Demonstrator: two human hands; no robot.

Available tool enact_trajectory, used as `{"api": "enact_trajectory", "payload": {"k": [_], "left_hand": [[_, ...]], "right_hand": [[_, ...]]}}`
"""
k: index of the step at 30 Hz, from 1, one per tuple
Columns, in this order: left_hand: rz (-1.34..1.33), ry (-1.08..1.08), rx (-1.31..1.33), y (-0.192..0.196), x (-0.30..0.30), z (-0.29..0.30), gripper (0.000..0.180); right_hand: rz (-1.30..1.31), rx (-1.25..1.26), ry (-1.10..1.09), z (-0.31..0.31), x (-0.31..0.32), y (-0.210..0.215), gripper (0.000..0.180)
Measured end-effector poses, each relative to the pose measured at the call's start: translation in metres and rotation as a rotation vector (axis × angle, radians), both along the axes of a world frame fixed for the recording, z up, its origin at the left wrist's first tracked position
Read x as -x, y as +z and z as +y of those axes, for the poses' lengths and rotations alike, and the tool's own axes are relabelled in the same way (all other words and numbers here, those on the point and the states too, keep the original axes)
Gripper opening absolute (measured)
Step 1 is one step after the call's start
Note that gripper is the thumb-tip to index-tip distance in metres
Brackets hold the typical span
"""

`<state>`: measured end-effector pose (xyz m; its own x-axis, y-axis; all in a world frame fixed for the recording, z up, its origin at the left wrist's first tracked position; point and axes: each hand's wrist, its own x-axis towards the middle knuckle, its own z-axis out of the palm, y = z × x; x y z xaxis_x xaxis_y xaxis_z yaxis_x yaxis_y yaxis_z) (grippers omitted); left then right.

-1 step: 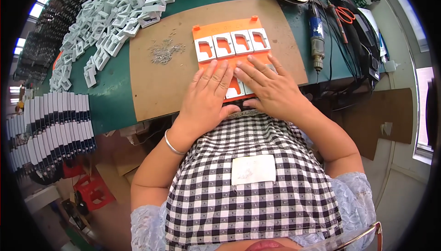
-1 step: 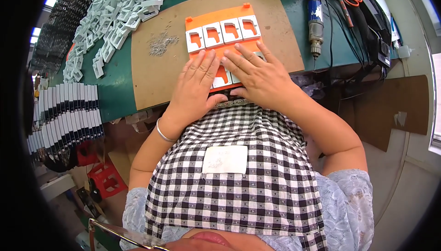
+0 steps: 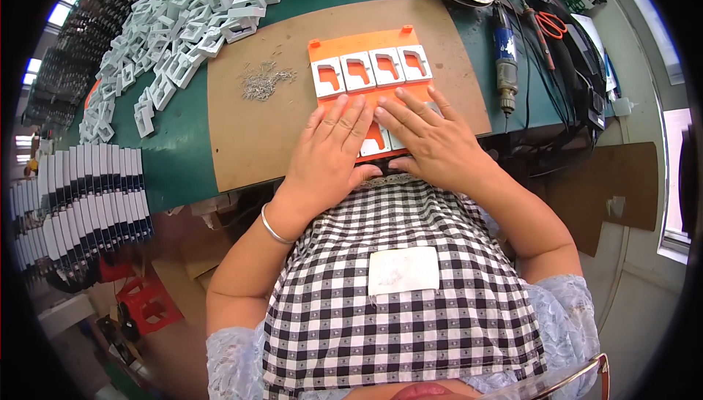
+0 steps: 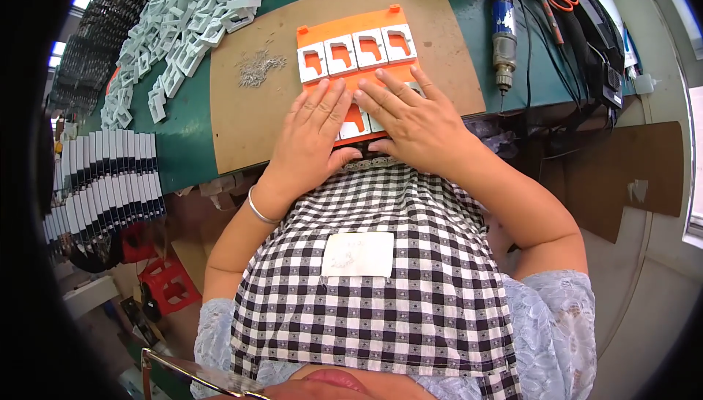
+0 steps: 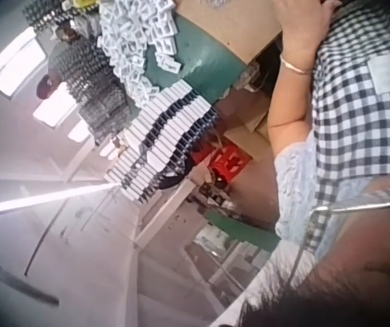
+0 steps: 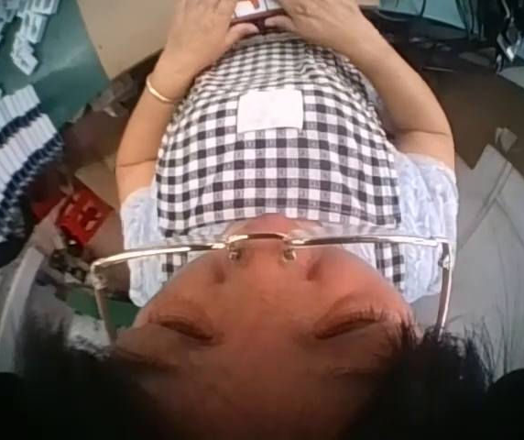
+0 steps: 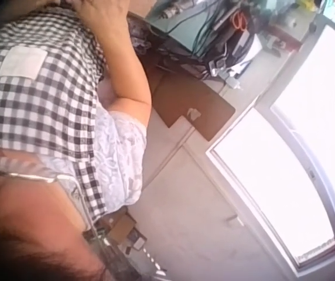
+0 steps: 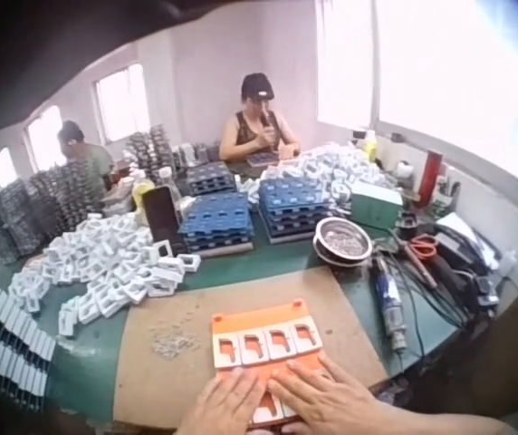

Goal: The person assembles plastic housings onto electronic circuit boards by hand, securing them with screws using an electric screwdriver while bracing the components in an orange assembly jig.

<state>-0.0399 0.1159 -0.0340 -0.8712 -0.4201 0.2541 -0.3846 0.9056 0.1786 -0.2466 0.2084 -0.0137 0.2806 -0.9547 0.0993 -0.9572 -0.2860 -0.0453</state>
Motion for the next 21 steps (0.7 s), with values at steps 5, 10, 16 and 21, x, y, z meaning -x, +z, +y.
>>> {"api": "enact_trajectory", "payload": {"k": [5,10,16,21], "left_hand": [[-0.007,-0.027,-0.077,0.006,-0.001,0.006,0.092],[0.037,-0.125,-0.166,0.0,-0.005,-0.009,0.088],[0.571,-0.189,-0.215,0.024,-0.028,-0.017,0.054],[1.225,-0.323,0.582,0.109,-0.039,-0.011,0.031]], "right_hand": [[-0.107,-0.04,0.043,0.0,0.005,-0.001,0.071],[-0.793,-0.226,0.063,-0.005,0.034,-0.006,0.068],[-1.281,-0.022,-0.111,0.003,0.063,0.01,0.068],[-0.896,0.05,-0.12,-0.029,0.102,0.032,0.051]]}}
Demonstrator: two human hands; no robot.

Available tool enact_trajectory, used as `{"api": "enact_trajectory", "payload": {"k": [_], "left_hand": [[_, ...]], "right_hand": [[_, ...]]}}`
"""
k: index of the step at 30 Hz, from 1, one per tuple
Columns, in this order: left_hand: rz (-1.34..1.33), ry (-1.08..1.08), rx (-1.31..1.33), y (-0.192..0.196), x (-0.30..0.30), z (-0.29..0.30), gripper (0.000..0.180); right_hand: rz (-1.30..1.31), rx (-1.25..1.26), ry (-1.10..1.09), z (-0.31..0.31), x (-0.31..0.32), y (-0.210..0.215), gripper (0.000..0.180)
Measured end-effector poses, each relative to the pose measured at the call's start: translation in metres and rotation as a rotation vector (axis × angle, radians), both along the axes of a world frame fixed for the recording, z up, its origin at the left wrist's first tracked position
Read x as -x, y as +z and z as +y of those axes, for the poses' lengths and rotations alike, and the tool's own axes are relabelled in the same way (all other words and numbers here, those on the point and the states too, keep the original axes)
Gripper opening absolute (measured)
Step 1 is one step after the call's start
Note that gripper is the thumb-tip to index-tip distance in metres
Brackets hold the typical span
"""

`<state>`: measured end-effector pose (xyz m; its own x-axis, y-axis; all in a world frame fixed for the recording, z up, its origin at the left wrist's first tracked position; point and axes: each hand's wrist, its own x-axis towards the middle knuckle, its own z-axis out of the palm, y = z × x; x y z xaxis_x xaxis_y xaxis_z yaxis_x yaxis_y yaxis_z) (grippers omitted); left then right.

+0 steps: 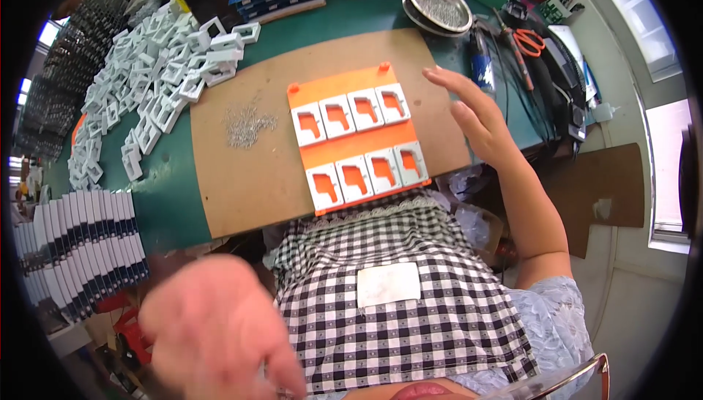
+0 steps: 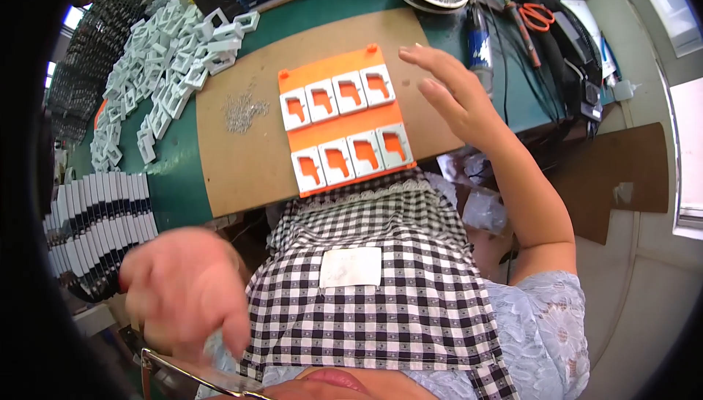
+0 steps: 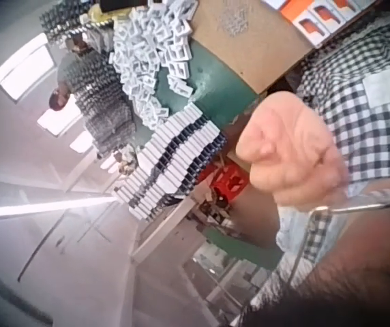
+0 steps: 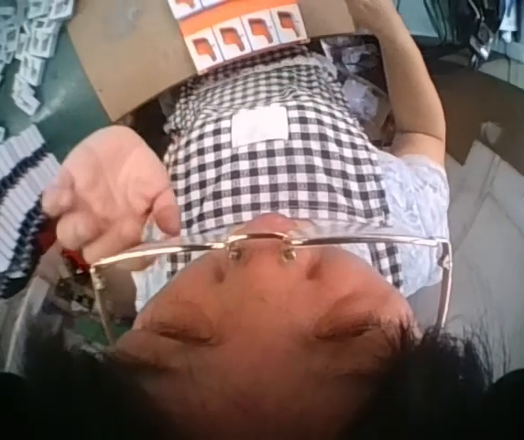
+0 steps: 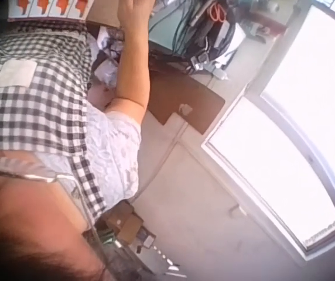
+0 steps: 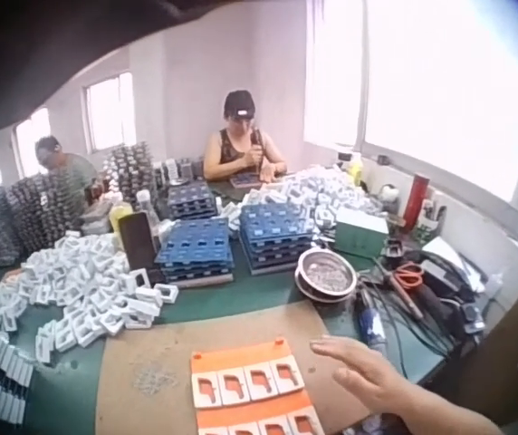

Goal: The person assembles plastic housings onto electronic circuit boards by hand, securing them with screws using an electric screwdriver while bracing the components in an orange assembly jig.

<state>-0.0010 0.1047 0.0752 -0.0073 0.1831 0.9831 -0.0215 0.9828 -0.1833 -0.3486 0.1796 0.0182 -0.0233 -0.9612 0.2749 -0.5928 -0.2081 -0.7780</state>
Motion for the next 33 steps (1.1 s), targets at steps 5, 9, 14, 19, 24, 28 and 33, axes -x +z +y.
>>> {"api": "enact_trajectory", "payload": {"k": [5,9,14,19,24,28,33], "left_hand": [[-0.167,0.039,0.16,0.042,-0.011,-0.005,0.062],[0.161,-0.605,0.193,0.03,0.004,-0.018,0.055],[-0.223,-1.561,0.279,0.042,0.037,-0.044,0.05],[-0.235,-1.578,0.284,0.04,0.034,-0.05,0.047],[0.086,0.103,0.078,0.028,-0.004,-0.036,0.045],[0.193,0.141,0.036,0.03,-0.001,-0.034,0.045],[0.04,0.119,0.024,0.026,-0.007,-0.031,0.046]], "right_hand": [[0.612,0.336,-0.101,-0.048,-0.013,0.033,0.058],[0.86,0.067,0.424,-0.008,-0.07,-0.001,0.081],[0.845,-0.161,0.483,-0.007,-0.071,-0.015,0.075],[0.487,-0.199,0.516,-0.018,-0.055,-0.007,0.073],[0.42,0.129,0.242,-0.083,-0.009,0.033,0.062],[0.759,0.383,-0.217,-0.19,0.056,0.032,0.032],[0.861,-0.318,-0.58,-0.275,0.085,0.031,0.03]]}}
